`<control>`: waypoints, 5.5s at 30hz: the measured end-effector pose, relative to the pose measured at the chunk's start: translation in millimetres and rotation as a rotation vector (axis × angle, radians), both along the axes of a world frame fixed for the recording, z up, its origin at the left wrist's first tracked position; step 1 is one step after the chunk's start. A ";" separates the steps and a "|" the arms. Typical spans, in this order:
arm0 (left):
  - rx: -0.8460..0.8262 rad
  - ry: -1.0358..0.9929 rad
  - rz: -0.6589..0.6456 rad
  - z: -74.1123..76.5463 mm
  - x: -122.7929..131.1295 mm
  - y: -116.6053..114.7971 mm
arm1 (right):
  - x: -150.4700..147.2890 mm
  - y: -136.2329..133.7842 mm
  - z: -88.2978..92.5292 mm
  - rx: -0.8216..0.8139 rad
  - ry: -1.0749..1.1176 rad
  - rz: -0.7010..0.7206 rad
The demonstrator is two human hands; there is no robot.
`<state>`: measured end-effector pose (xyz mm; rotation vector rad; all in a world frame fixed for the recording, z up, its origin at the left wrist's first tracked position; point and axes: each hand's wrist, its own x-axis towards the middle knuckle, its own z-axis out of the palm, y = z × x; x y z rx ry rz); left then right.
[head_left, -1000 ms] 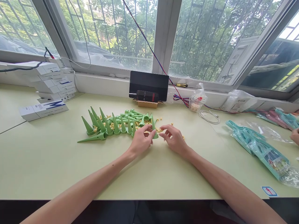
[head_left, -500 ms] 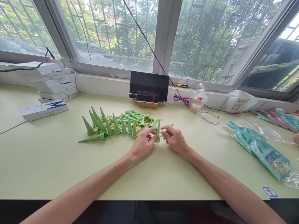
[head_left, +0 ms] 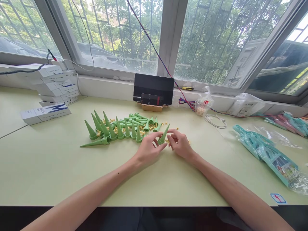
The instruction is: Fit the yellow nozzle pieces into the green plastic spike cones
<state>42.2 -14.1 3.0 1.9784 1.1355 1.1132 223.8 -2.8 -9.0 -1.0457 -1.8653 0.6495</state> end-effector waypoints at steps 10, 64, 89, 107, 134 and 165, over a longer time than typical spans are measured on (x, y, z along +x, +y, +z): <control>-0.014 0.040 -0.007 3.3 -1.7 -1.4 | -3.1 -4.5 1.6 -0.044 0.025 0.055; 0.160 -0.102 -0.014 5.6 3.4 -7.2 | -3.6 -5.4 5.1 -0.146 0.120 0.200; 0.059 -0.176 -0.005 5.9 6.0 -8.8 | -2.8 -3.5 0.5 -0.165 0.155 0.230; -0.058 -0.257 -0.003 6.4 8.6 -12.1 | -2.1 -5.4 -0.3 -0.164 0.140 0.202; -0.052 -0.273 -0.014 5.6 7.7 -10.9 | -2.8 -5.0 -1.6 -0.160 0.159 0.192; -0.098 -0.300 -0.134 3.4 3.1 -4.3 | -6.1 -5.0 3.8 -0.162 0.178 0.147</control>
